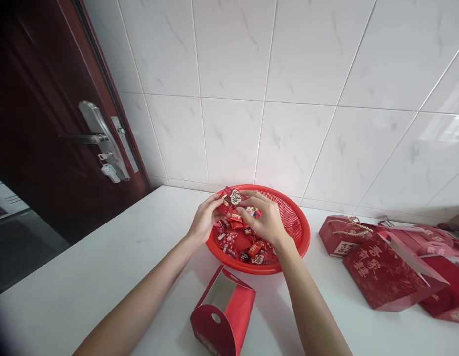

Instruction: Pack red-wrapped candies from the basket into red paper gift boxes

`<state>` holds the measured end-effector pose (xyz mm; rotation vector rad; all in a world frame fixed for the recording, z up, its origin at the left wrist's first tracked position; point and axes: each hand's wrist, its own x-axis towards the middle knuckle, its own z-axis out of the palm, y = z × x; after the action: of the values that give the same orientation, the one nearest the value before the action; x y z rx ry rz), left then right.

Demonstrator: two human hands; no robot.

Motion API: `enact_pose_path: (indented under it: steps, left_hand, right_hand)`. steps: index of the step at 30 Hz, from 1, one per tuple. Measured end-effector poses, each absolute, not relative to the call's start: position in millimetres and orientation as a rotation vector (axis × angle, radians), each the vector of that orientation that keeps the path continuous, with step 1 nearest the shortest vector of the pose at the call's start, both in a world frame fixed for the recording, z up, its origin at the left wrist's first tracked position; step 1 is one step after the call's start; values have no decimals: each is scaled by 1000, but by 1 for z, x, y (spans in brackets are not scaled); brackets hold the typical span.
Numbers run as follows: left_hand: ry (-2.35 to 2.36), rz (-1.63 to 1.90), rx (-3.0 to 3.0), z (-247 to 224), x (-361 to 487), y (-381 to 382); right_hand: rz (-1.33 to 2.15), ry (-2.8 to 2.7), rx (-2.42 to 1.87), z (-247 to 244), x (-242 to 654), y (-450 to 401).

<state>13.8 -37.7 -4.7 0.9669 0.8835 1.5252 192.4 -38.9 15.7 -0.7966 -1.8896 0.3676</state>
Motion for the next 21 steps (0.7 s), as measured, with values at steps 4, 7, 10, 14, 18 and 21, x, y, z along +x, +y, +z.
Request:
enact_pose_path:
  steps: [4,7,10,14,18,21]
  left_hand:
    - [868,1492,1004,-4,14,-40]
    - [864,1462,1045,-5,14,-41]
    - [867,1442,1096,-7,14,-41]
    - [859,1425,1134,-8,14,-42]
    - [836,1425,1110,-8,14,-41]
    - [823,1462,1123,-9,13,-39]
  right_hand:
    - [435,-1890,-838,16,193,-39]
    - [508,-1868,-880,15,193,-38]
    - [604,-1823,-935,13,193,-36]
    - [682,-1858,-968,12,193,-34]
    - [748,-1793,-994,11,194,-31]
    - [810,-1651,-979,12,197,-30]
